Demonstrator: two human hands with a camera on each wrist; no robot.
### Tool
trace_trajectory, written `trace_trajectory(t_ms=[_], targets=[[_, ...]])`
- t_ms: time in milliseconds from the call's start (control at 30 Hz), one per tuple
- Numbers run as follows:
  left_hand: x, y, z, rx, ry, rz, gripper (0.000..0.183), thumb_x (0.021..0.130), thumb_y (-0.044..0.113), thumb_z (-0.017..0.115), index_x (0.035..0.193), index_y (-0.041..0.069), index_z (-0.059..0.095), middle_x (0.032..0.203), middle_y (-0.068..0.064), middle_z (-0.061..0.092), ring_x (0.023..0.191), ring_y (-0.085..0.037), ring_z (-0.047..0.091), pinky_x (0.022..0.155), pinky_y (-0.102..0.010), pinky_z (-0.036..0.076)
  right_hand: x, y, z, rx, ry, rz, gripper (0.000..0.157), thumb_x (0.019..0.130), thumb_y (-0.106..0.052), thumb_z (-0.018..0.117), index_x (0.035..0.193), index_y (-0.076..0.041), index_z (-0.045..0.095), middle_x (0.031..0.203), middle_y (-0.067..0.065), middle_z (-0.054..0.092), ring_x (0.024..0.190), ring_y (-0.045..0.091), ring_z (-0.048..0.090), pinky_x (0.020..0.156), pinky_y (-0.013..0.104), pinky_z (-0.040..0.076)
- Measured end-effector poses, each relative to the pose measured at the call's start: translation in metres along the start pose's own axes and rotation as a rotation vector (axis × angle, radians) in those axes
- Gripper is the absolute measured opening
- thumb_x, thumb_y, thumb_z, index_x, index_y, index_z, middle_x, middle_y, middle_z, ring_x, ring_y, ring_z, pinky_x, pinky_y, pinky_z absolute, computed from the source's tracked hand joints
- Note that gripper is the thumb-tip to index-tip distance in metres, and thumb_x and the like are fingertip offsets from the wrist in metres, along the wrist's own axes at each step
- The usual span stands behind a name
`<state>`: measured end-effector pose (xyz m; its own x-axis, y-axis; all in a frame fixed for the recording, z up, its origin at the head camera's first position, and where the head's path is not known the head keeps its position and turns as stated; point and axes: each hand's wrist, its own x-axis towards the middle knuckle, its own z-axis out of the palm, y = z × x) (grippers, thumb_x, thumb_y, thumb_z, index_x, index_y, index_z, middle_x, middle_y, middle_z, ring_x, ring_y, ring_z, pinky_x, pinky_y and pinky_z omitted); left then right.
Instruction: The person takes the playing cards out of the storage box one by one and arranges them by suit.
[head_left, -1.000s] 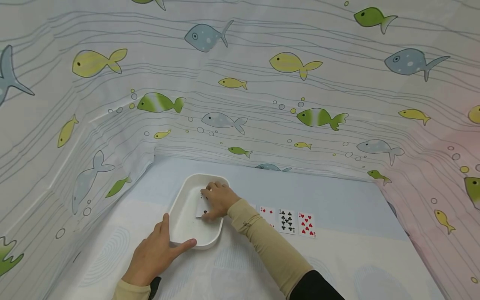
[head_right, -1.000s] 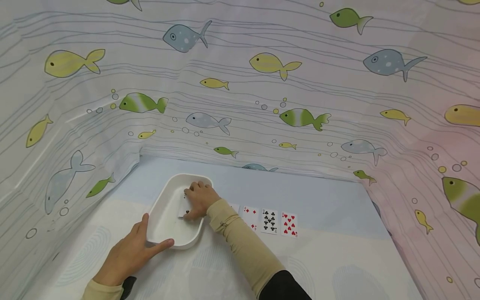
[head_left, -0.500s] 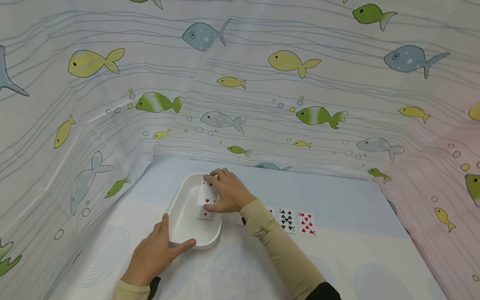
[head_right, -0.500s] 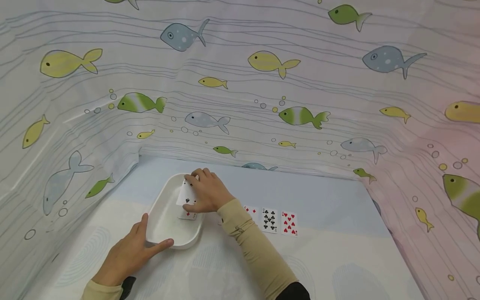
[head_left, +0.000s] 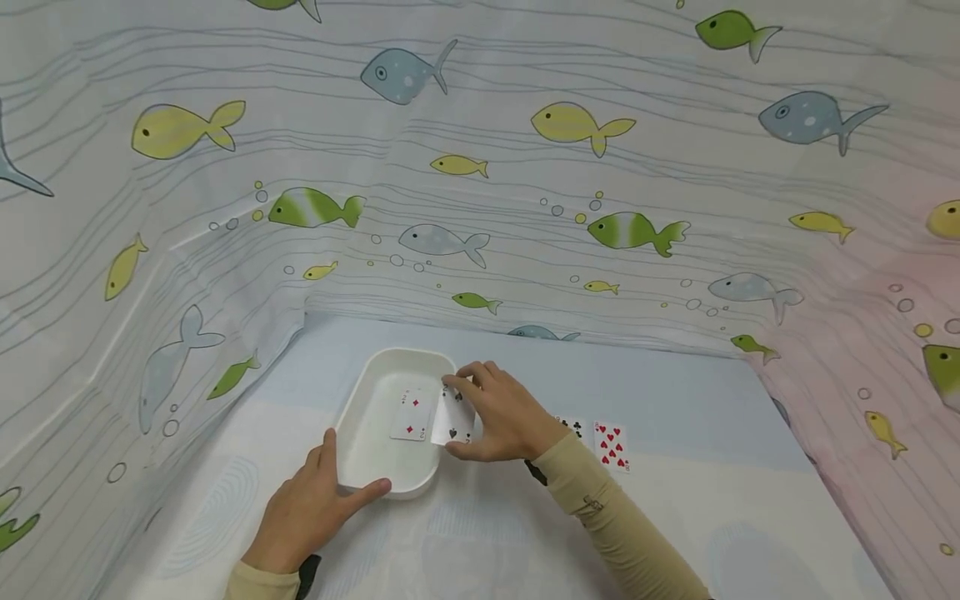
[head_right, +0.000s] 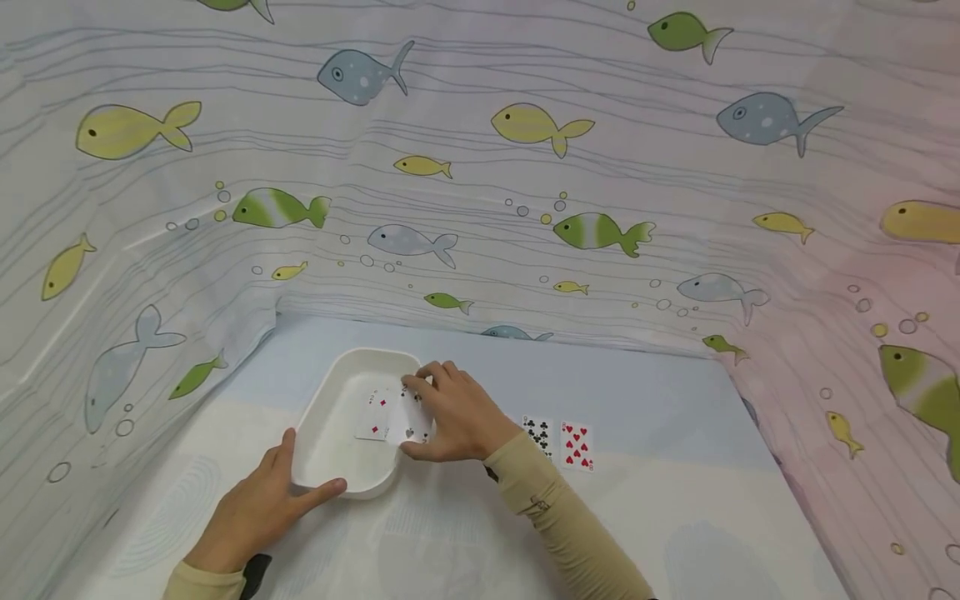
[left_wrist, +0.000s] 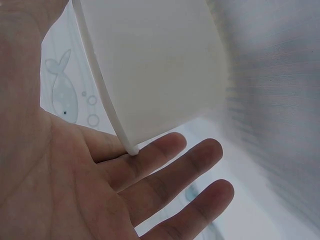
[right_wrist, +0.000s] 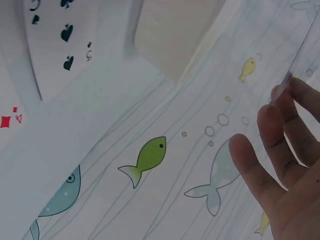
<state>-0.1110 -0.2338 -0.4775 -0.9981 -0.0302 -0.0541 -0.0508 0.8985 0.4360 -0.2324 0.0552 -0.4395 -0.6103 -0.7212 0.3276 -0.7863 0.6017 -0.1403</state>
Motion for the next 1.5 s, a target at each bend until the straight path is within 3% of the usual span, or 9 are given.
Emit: trace_trajectory(t_ms=[200, 400, 633, 1200, 1500], targets=[[-0.001, -0.001, 0.000, 0.000, 0.014, 0.008, 0.129, 0.081, 0.084, 0.057, 0.155, -0.013, 0.015, 0.144, -0.034, 0.044, 0.112, -0.050, 0.060, 0.092, -0.061, 0.045, -0.029, -0.005, 0.010, 0.018, -0.052, 0.028, 0.084, 0.077, -0.063, 0.073, 0.144, -0.015, 0.055, 0.129, 0.003, 0.052, 0.104, 0.015, 0.048, 0.079, 0.029, 0.048], [0.000, -0.001, 0.001, 0.004, 0.015, 0.009, 0.129, 0.081, 0.084, 0.056, 0.155, -0.013, 0.015, 0.144, -0.034, 0.044, 0.112, -0.050, 0.060, 0.093, -0.062, 0.045, -0.047, -0.012, 0.027, -0.012, -0.143, 0.050, 0.085, 0.078, -0.065, 0.072, 0.143, -0.014, 0.055, 0.129, 0.003, 0.052, 0.106, 0.017, 0.050, 0.087, 0.033, 0.049], [-0.001, -0.002, 0.000, 0.006, 0.032, 0.021, 0.128, 0.081, 0.083, 0.058, 0.154, -0.014, 0.017, 0.143, -0.033, 0.045, 0.108, -0.050, 0.061, 0.091, -0.063, 0.045, -0.061, -0.017, 0.041, -0.057, -0.216, 0.058, 0.085, 0.076, -0.067, 0.072, 0.140, -0.014, 0.058, 0.124, 0.001, 0.052, 0.102, 0.016, 0.049, 0.086, 0.033, 0.050], [0.000, -0.001, 0.001, -0.004, 0.033, 0.027, 0.129, 0.081, 0.084, 0.057, 0.154, -0.014, 0.016, 0.143, -0.034, 0.045, 0.113, -0.051, 0.059, 0.092, -0.062, 0.045, -0.071, -0.015, 0.056, -0.057, -0.295, 0.048, 0.084, 0.076, -0.067, 0.070, 0.140, -0.015, 0.056, 0.124, 0.000, 0.053, 0.107, 0.015, 0.049, 0.093, 0.036, 0.049], [0.000, -0.001, 0.000, -0.006, 0.027, 0.018, 0.129, 0.080, 0.084, 0.057, 0.155, -0.014, 0.016, 0.144, -0.034, 0.044, 0.111, -0.052, 0.059, 0.093, -0.063, 0.044, -0.070, -0.015, 0.053, -0.051, -0.255, 0.029, 0.079, 0.076, -0.064, 0.072, 0.136, -0.015, 0.057, 0.121, 0.001, 0.053, 0.103, 0.016, 0.050, 0.088, 0.036, 0.050]])
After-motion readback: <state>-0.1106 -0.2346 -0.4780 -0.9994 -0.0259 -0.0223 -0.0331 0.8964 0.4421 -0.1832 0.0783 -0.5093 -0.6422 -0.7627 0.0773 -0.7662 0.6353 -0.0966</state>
